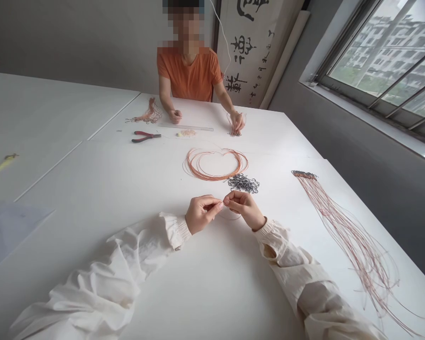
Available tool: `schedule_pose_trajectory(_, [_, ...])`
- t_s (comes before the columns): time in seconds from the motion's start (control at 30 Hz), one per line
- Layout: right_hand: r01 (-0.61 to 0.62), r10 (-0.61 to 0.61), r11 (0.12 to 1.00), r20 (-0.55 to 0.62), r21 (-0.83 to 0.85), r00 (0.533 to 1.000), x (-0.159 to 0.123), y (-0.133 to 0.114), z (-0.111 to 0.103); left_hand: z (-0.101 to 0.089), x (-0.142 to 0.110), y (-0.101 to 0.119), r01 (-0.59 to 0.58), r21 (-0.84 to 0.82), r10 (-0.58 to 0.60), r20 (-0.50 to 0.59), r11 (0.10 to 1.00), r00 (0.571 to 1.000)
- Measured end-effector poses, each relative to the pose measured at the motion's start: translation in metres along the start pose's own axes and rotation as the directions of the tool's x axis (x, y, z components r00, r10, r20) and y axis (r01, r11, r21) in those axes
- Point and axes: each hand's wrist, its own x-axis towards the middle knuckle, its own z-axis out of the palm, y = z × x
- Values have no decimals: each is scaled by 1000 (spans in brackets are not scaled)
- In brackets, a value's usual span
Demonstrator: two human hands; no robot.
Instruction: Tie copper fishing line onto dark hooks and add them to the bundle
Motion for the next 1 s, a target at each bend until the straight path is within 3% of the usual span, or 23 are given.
schedule_pose_trajectory(0.23, [64, -64, 998, -63, -5, 996, -4, 6, 5, 0, 5, -1, 71, -60, -75, -66, 996, 995])
schedule_pose_trajectory(0.53, [169, -201, 956, -115, -241, 973, -5, 7, 5, -1, 5, 3, 101, -68, -102, -16, 993, 995])
schedule_pose_trajectory(0.77, [232, -258, 886, -9, -402, 966, -9, -2, -4, -1, 4, 4, 156, -112, -147, 83, 981, 986])
schedule_pose_trajectory(1.0, [237, -234, 886, 55, -399, 971, -9, -1, -8, -4, 5, 5, 252, -191, -213, 205, 949, 955])
